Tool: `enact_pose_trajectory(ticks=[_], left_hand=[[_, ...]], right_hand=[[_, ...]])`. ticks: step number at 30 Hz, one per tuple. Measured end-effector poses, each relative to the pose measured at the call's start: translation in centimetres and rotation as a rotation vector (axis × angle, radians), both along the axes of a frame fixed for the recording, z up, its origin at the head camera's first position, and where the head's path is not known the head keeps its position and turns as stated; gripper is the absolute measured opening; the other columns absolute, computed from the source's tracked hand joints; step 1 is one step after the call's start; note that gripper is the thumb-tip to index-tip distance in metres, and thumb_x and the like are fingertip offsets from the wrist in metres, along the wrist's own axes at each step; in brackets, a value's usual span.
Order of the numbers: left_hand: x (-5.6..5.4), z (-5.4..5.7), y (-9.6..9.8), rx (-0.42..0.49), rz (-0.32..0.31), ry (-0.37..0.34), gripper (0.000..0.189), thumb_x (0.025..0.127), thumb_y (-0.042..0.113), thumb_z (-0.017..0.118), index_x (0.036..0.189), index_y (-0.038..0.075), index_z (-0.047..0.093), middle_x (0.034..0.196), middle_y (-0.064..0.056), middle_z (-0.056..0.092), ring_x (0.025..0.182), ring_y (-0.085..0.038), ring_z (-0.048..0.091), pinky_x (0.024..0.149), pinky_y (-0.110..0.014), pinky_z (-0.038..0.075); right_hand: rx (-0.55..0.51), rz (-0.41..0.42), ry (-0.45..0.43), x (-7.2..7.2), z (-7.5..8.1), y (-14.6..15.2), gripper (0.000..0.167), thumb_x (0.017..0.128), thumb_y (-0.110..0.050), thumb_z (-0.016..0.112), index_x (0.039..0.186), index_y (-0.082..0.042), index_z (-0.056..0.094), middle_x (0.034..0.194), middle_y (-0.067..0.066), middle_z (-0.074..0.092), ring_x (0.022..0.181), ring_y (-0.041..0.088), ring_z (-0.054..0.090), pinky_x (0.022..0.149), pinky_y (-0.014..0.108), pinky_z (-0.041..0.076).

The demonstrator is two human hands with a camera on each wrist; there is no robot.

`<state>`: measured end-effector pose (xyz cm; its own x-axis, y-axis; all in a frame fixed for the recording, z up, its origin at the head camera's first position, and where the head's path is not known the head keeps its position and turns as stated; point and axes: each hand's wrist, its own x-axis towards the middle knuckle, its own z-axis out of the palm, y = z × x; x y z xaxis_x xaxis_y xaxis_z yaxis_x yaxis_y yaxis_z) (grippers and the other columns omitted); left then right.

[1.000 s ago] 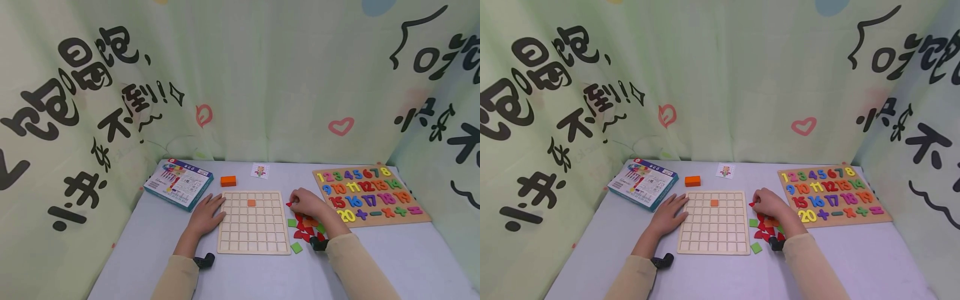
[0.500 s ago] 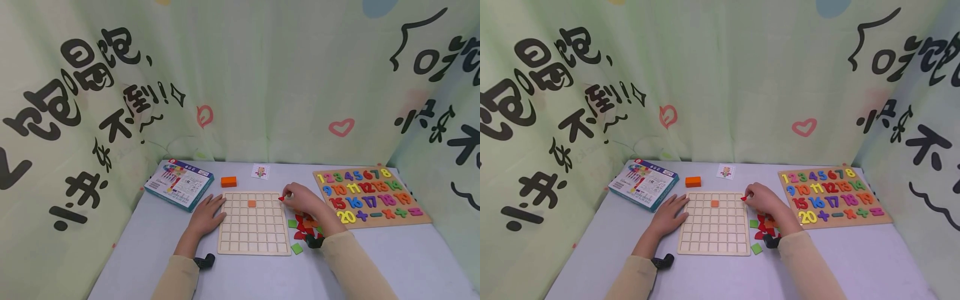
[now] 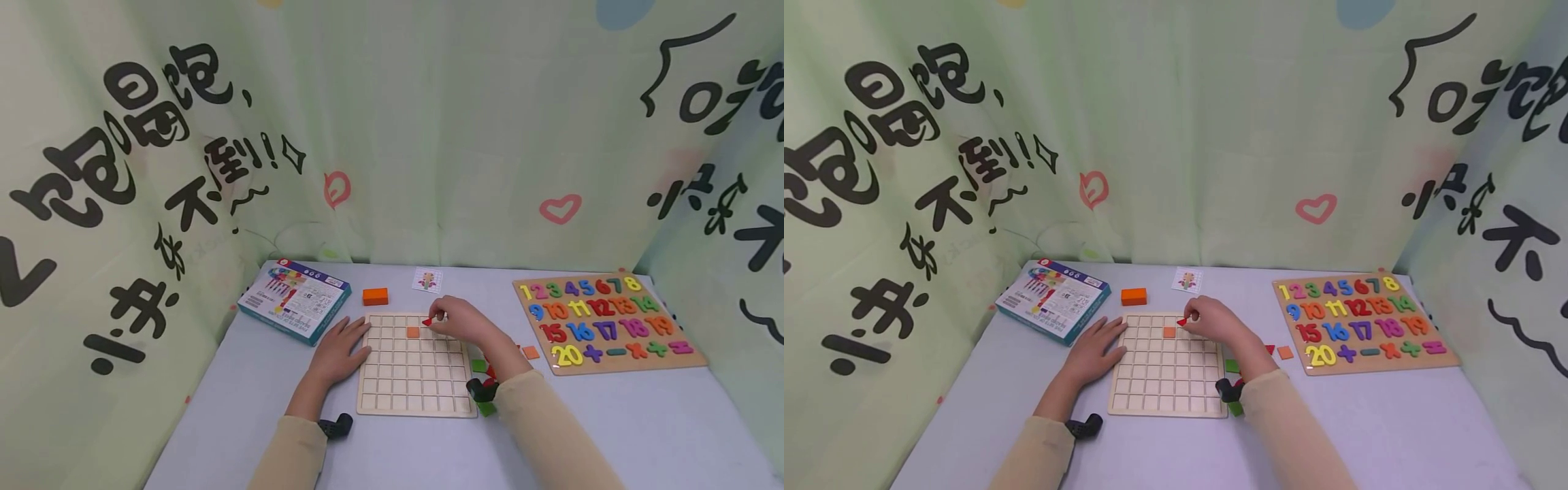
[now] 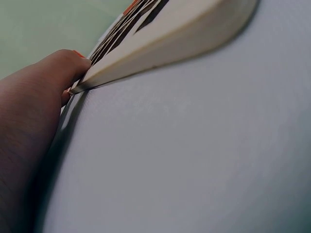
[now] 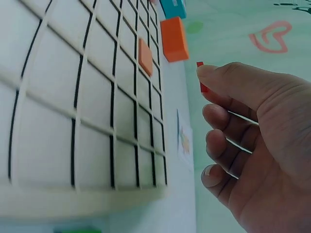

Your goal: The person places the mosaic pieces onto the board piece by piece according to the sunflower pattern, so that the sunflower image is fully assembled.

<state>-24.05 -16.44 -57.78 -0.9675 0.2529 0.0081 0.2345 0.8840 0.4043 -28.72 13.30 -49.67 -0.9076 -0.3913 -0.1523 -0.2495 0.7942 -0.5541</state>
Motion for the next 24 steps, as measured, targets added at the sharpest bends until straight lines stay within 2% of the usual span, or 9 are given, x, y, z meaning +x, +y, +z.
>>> enact_pose_trajectory(ticks=[5,8,14,24], left_hand=[[-0.1,-0.2,0.0,-0.017,-0.004,-0.005,0.059,0.098,0.05,0.05,0.152,0.032,0.039,0.16,0.01,0.034,0.153,-0.025,0.022,0.123,-0.049,0.024],[-0.1,0.0,-0.1,0.003,-0.013,0.005,0.058,0.098,0.047,0.052,0.151,0.03,0.041,0.16,0.008,0.036,0.152,-0.027,0.023,0.122,-0.05,0.025],[0.0,0.3,-0.2,0.013,-0.023,0.003,0.057,0.098,0.047,0.052,0.151,0.029,0.041,0.16,0.008,0.036,0.153,-0.026,0.022,0.123,-0.05,0.024],[0.0,0.1,-0.2,0.009,-0.019,0.0,0.058,0.098,0.049,0.051,0.152,0.03,0.041,0.16,0.009,0.036,0.153,-0.025,0.022,0.123,-0.049,0.023]], right_hand=[[-0.03,0.045,0.027,-0.2,-0.9,-2.1,0.014,0.088,-0.02,0.073,0.099,-0.014,0.067,0.088,0.001,0.059,0.083,0.017,0.051,0.072,0.03,0.046],[-0.051,0.054,0.019,-0.3,-1.6,-3.2,0.014,0.088,-0.021,0.074,0.097,-0.013,0.067,0.084,0.0,0.057,0.08,0.016,0.051,0.069,0.029,0.044],[-0.045,0.031,0.007,-0.2,-2.2,-4.7,0.011,0.089,-0.021,0.073,0.095,-0.014,0.067,0.082,0.0,0.056,0.077,0.017,0.051,0.068,0.028,0.043],[-0.038,0.016,-0.001,-0.5,-3.3,-5.3,0.008,0.09,-0.021,0.07,0.096,-0.017,0.068,0.082,-0.001,0.058,0.077,0.016,0.052,0.067,0.028,0.044]])
